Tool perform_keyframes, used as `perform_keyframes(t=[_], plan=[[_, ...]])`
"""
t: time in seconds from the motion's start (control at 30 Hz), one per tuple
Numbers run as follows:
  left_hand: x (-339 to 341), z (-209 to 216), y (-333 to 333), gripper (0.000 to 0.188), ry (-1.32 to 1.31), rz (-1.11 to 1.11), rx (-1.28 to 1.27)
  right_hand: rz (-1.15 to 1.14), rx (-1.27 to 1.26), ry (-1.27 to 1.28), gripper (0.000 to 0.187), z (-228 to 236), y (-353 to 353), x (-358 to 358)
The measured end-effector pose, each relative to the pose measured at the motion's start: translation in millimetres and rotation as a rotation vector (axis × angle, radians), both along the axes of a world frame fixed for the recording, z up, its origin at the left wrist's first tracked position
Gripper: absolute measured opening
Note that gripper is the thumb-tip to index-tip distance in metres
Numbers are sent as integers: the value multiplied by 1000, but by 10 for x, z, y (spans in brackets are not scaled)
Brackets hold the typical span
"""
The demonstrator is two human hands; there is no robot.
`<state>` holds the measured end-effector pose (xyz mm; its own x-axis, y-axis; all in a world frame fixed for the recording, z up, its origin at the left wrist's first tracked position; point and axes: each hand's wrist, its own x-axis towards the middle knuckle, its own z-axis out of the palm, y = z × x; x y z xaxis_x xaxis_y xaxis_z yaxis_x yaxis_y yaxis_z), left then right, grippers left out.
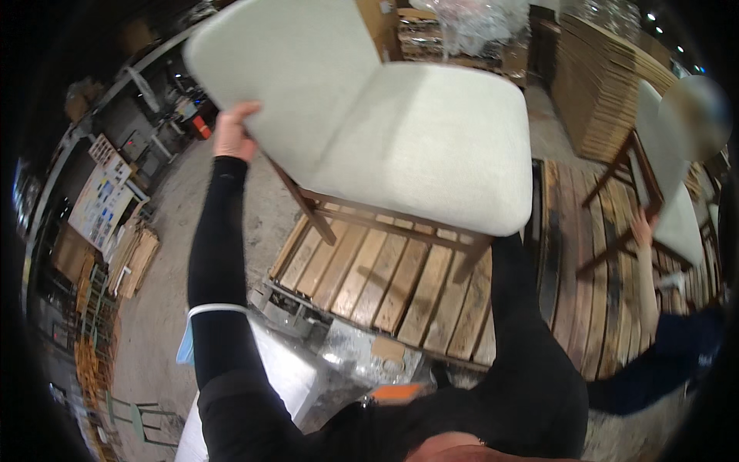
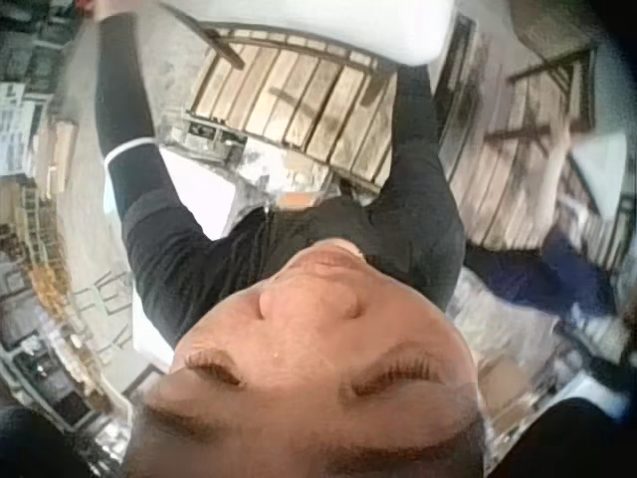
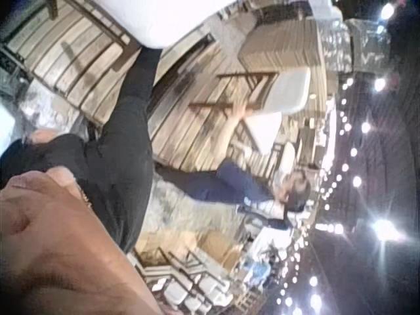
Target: The person wipes the wooden frame of a dining chair with a cloth, then places it on a wooden pallet. The person repeats this process with several chairs, wiping each frame and stacking them on the pallet.
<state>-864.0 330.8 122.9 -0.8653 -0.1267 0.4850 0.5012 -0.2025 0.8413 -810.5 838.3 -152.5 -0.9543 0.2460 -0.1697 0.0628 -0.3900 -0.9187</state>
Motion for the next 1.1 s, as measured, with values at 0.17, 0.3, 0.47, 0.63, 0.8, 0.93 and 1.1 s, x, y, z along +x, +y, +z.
perform_keyframes(t=[0.17,0.3,0.47,0.63,0.8,0.93,1.1], plan=[[-1302,-665,771,47,-314,4,-232,-51,-83,-43,41,-588,151,-786],[-1910,-1230,943,49,-238,-36,-19,-79,-129,-63,39,-1060,233,-1120],[-2430,-1385,861,42,-245,-90,-100,-85,-132,-94,38,-1350,313,-1243],[-2424,-1403,873,41,-239,-72,-146,-90,-126,-104,36,-1227,287,-1238],[-2049,-1303,858,49,-221,20,-86,-98,-123,-82,34,-1193,217,-1186],[-1599,-1270,630,52,-274,110,-151,-115,-122,-76,33,-1235,153,-1255],[-1541,-1360,716,44,-246,595,-368,-107,-82,-80,31,-1181,3,-1243]])
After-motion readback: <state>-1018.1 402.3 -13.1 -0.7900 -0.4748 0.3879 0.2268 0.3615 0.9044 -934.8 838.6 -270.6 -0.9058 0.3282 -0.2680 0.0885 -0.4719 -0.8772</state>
